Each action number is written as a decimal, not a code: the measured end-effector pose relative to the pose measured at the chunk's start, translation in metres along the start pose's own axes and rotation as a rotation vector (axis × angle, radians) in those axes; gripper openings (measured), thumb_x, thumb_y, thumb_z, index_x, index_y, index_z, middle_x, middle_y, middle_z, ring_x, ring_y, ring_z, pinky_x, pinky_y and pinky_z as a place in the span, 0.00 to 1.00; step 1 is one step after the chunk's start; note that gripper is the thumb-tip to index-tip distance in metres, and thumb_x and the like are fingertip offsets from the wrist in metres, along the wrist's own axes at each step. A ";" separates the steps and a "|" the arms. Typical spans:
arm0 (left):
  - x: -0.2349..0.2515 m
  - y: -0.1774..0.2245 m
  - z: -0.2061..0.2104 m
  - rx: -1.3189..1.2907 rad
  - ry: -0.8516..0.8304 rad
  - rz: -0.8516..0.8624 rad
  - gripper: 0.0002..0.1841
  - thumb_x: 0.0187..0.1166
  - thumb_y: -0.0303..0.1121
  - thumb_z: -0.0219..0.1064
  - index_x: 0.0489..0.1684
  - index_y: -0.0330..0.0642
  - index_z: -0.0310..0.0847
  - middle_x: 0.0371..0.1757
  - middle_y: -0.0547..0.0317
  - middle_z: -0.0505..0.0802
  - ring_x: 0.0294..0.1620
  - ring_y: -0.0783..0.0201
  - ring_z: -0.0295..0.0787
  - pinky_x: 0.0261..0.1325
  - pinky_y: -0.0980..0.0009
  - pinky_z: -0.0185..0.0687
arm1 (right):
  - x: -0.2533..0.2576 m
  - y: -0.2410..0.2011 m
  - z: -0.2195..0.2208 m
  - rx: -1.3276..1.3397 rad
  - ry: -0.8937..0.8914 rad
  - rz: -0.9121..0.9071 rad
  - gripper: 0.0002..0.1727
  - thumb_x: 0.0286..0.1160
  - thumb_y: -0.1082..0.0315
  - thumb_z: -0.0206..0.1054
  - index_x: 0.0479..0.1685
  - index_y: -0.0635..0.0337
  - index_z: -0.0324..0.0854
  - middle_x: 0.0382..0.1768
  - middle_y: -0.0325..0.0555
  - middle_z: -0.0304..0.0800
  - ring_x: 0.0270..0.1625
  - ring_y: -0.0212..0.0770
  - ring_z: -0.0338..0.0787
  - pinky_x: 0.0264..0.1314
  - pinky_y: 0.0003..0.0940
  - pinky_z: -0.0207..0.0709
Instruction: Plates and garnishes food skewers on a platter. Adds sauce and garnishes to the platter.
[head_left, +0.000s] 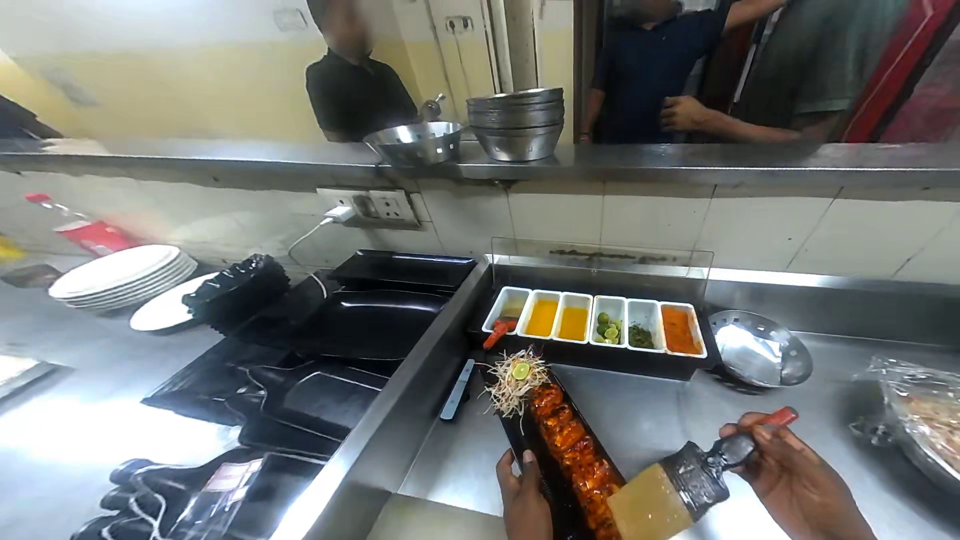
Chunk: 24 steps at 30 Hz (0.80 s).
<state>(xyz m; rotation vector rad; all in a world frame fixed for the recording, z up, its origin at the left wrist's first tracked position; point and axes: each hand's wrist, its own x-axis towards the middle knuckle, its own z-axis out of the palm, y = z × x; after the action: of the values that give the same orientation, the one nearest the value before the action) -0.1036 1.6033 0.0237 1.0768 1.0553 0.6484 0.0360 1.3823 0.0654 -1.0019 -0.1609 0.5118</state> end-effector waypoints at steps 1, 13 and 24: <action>0.000 0.001 0.000 -0.001 -0.003 -0.007 0.22 0.95 0.31 0.44 0.83 0.31 0.53 0.57 0.40 0.80 0.48 0.65 0.84 0.53 0.68 0.82 | -0.002 0.002 -0.002 -0.008 -0.030 0.013 0.17 0.86 0.73 0.44 0.45 0.54 0.81 0.42 0.45 0.98 0.39 0.36 0.97 0.45 0.30 0.91; -0.006 0.000 -0.002 0.006 -0.004 -0.026 0.22 0.95 0.32 0.44 0.83 0.33 0.54 0.53 0.43 0.81 0.44 0.67 0.85 0.50 0.70 0.83 | 0.060 0.019 0.049 -0.092 -0.017 0.021 0.16 0.89 0.74 0.39 0.47 0.60 0.75 0.38 0.43 0.94 0.36 0.35 0.93 0.44 0.29 0.88; -0.003 -0.006 -0.011 -0.032 -0.004 -0.008 0.21 0.94 0.29 0.42 0.83 0.31 0.51 0.48 0.47 0.79 0.38 0.73 0.85 0.45 0.74 0.84 | 0.178 -0.003 0.085 -0.219 0.074 -0.189 0.09 0.92 0.69 0.51 0.58 0.63 0.73 0.44 0.44 0.88 0.39 0.35 0.90 0.48 0.32 0.87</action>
<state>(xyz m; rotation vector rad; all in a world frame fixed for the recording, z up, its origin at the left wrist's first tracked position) -0.1149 1.6025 0.0187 1.0454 1.0419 0.6547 0.1611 1.5314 0.0954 -1.2046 -0.2469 0.2880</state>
